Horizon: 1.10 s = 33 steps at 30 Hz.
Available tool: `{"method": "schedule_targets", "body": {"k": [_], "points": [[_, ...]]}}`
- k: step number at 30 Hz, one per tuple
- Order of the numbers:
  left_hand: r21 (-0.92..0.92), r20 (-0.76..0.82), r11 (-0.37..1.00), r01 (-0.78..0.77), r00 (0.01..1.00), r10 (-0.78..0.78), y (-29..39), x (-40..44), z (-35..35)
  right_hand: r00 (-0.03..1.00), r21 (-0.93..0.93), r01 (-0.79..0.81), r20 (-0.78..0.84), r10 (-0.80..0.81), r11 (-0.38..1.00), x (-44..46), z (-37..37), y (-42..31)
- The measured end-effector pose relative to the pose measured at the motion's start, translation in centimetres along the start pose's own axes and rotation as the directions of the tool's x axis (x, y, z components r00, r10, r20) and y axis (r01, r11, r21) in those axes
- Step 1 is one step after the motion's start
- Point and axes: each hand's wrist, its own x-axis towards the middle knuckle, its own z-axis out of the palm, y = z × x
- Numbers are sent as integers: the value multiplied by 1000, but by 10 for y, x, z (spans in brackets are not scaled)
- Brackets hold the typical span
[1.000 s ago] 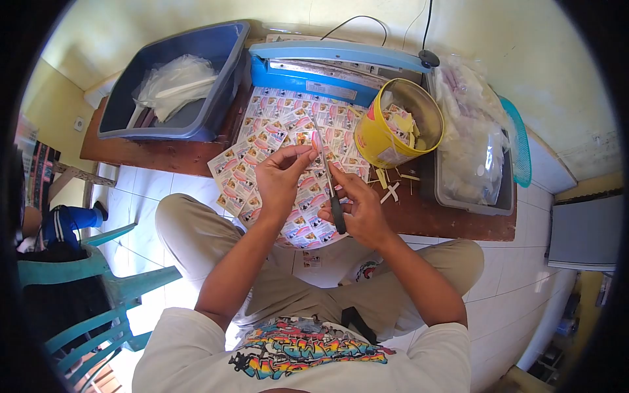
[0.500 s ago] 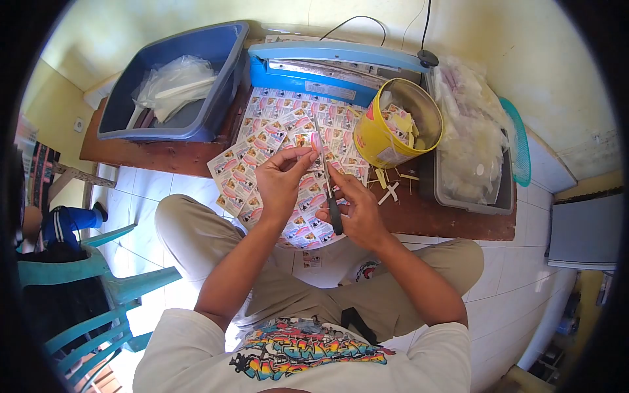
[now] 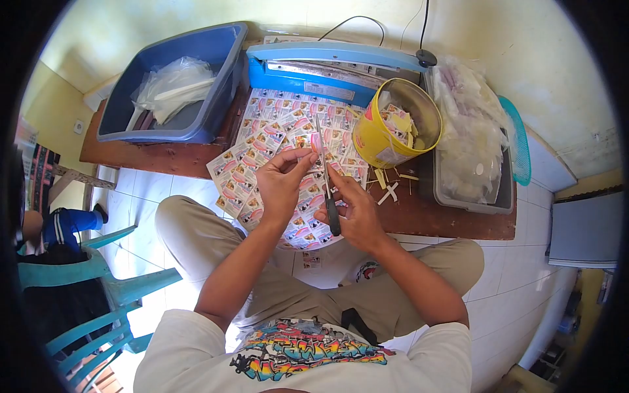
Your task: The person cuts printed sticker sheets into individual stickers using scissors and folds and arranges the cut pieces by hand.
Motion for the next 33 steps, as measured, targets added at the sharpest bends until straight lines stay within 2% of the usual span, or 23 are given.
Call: {"method": "schedule_targets", "body": {"k": [14, 19, 33], "points": [[-21, -10, 1000, 11, 1000, -11, 0, 0, 0, 999, -37, 54, -5, -54, 998, 1, -1, 3], [-33, -6, 999, 2, 1000, -2, 2, -1, 1, 998, -133, 56, -8, -58, 990, 1, 0, -1], [-10, 4, 1000, 12, 1000, -12, 0, 0, 1, 999, -73, 41, -16, -42, 997, 1, 2, 2]]}}
